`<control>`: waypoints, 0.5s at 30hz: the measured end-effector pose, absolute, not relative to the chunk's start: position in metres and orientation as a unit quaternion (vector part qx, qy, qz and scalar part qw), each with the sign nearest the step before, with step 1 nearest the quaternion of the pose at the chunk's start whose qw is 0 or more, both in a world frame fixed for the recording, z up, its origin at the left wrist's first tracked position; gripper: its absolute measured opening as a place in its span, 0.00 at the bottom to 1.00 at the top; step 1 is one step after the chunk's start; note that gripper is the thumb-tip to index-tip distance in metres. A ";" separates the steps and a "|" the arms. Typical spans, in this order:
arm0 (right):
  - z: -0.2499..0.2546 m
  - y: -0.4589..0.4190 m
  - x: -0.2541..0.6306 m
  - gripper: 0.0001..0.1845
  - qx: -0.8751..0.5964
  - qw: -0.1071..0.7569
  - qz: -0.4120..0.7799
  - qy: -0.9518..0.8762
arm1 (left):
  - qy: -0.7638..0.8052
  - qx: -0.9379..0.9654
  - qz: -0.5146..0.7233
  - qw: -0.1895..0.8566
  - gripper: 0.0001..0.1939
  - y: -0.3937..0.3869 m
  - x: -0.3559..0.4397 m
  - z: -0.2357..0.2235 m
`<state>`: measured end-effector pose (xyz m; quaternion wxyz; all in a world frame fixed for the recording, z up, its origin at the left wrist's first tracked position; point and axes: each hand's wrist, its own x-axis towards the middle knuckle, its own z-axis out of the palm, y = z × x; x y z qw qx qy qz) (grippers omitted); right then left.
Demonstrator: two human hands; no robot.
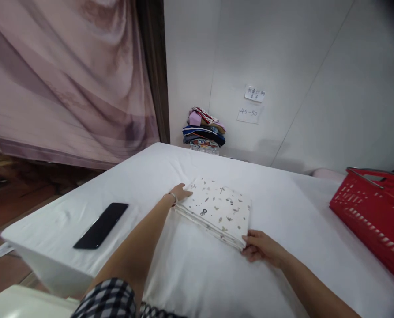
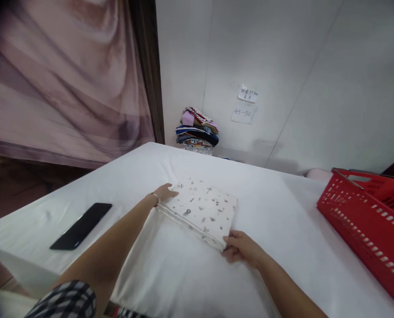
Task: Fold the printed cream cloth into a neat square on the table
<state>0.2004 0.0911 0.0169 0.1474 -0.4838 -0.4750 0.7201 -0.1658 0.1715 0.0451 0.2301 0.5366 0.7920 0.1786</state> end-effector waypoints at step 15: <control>0.020 0.134 0.145 0.32 -0.438 0.083 0.178 -0.878 | 0.712 0.684 0.161 -0.011 0.24 0.108 -0.095 0.001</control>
